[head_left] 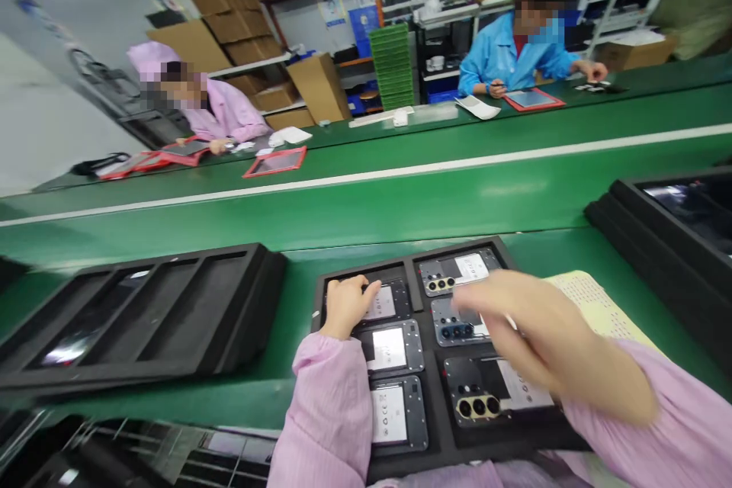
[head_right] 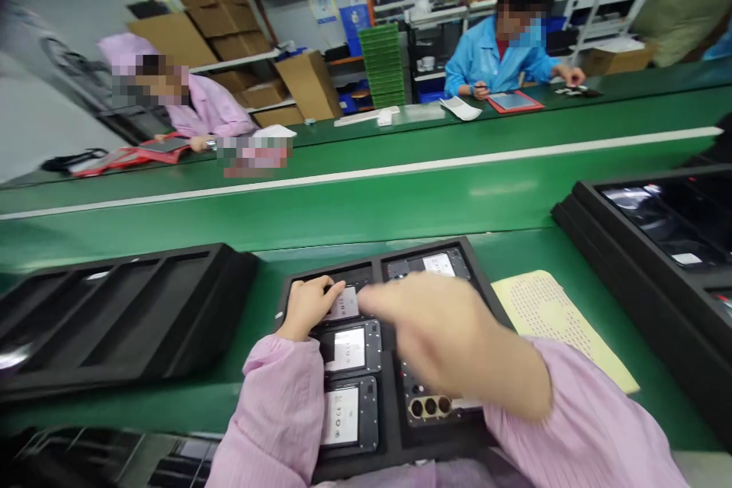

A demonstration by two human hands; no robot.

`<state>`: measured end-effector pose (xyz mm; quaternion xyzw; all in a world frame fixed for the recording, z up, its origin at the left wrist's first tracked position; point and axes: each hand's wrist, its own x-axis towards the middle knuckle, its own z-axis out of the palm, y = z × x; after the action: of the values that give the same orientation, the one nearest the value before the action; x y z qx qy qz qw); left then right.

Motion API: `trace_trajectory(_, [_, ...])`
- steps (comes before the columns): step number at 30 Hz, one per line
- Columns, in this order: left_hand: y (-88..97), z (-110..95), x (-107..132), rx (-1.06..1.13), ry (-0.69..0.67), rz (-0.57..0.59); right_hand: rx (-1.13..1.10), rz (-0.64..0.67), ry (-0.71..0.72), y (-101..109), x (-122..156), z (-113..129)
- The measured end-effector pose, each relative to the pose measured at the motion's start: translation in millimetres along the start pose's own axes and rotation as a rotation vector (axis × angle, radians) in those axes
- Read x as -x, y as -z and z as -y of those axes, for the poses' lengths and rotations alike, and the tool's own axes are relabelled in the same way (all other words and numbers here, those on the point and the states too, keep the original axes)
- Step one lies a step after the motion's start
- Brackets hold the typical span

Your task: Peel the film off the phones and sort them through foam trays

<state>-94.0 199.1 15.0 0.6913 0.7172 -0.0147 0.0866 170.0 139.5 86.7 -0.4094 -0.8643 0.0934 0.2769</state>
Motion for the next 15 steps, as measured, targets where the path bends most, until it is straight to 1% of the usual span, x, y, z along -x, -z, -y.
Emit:
trace_trajectory(2, [9.4, 0.8, 7.2, 0.025, -0.001, -0.039, 0.125, 0.071, -0.102, -28.6, -27.3, -31.9])
trace_trajectory(4, [17.6, 1.7, 16.4, 0.045, -0.001, -0.067, 0.233, 0.114, -0.163, -57.8, -47.3, -56.8])
trace_trajectory(5, [20.0, 2.3, 22.0, 0.054, -0.004, -0.067, 0.287, 0.131, -0.188, -70.6, -52.5, -65.3])
trace_trajectory(7, [19.6, 3.8, 34.3, 0.069, -0.018, -0.04, 0.376, 0.153, -0.199, -90.5, -53.7, -74.4])
trace_trajectory(9, [12.9, 5.3, 46.2, 0.08, -0.035, 0.015, 0.441, 0.143, -0.18, -102.0, -47.3, -76.8])
trace_trajectory(11, [3.4, 6.6, 55.0, 0.091, -0.057, 0.072, 0.478, 0.124, -0.151, -107.3, -40.1, -79.6])
trace_trajectory(13, [-4.9, 7.9, 58.8, 0.1, -0.091, 0.111, 0.471, 0.113, -0.095, -111.0, -37.0, -87.0])
trace_trajectory(14, [-8.1, 8.6, 59.1, 0.101, -0.103, 0.128, 0.457, 0.123, -0.065, -113.5, -37.1, -92.0])
trace_trajectory(15, [-10.5, 9.2, 58.5, 0.099, -0.108, 0.146, 0.396, 0.154, -0.017, -116.5, -37.6, -96.8])
